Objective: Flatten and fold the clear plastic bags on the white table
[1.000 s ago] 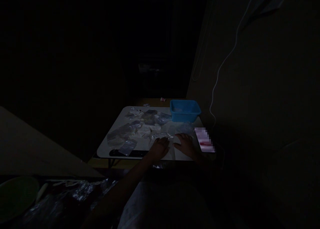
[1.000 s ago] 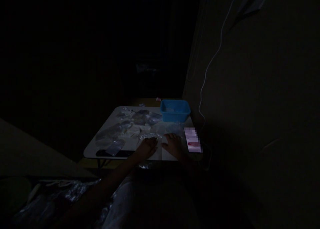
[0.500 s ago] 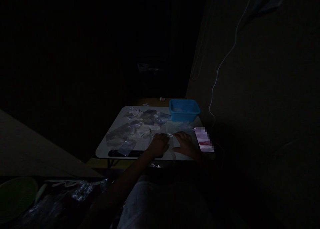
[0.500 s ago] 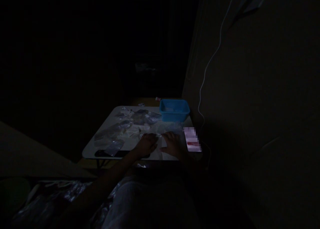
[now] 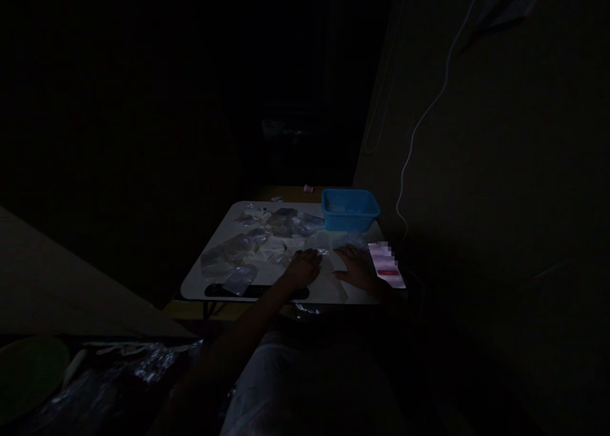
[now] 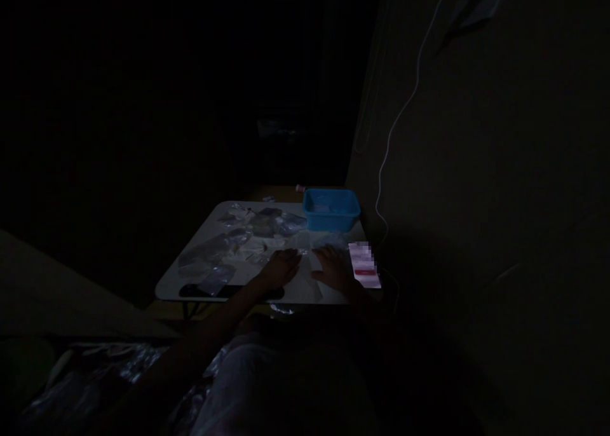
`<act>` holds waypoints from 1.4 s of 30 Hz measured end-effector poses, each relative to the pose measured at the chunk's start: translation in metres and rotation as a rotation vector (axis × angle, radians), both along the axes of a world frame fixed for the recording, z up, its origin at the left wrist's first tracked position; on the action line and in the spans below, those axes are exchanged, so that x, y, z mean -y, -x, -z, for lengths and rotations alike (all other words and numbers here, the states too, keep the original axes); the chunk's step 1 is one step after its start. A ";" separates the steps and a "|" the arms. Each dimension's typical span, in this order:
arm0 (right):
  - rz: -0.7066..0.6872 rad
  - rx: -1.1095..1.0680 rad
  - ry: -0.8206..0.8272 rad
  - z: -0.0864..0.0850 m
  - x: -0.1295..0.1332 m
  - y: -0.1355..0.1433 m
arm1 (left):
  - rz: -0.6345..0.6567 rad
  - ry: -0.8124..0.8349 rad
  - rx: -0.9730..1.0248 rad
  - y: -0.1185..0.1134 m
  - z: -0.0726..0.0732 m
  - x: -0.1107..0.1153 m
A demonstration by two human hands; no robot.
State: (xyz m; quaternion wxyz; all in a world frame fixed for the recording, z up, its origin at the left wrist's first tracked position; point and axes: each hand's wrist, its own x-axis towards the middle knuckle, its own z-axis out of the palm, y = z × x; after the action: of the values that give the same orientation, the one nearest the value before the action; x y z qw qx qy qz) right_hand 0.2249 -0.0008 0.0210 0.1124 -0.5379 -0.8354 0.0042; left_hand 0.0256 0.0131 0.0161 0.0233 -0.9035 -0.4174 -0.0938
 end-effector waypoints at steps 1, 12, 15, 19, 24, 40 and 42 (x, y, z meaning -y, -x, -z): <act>-0.009 0.008 -0.001 0.000 0.000 0.000 | -0.001 0.000 0.001 0.000 -0.001 -0.002; -0.128 -0.001 0.074 0.009 0.024 -0.024 | -0.006 -0.001 -0.003 0.002 -0.002 -0.006; -0.173 -0.018 0.077 0.004 0.030 -0.028 | -0.009 -0.004 0.002 0.001 0.000 -0.005; -0.134 -0.100 0.055 0.000 0.030 -0.015 | -0.006 -0.004 0.009 -0.002 0.003 0.001; -0.145 -0.067 0.011 0.008 0.035 0.014 | 0.015 -0.003 0.066 -0.005 0.002 0.012; -0.255 0.046 -0.021 0.013 0.031 0.031 | -0.370 0.093 0.218 0.058 0.001 0.058; -0.252 0.051 -0.026 0.016 0.031 0.031 | -0.286 0.118 0.224 0.050 0.001 0.054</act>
State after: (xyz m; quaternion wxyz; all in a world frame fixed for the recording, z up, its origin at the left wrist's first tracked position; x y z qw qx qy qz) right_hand 0.1934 -0.0319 0.0051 0.0965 -0.4272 -0.8990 -0.0061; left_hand -0.0244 -0.0408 0.0147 -0.0634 -0.8188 -0.5463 -0.1647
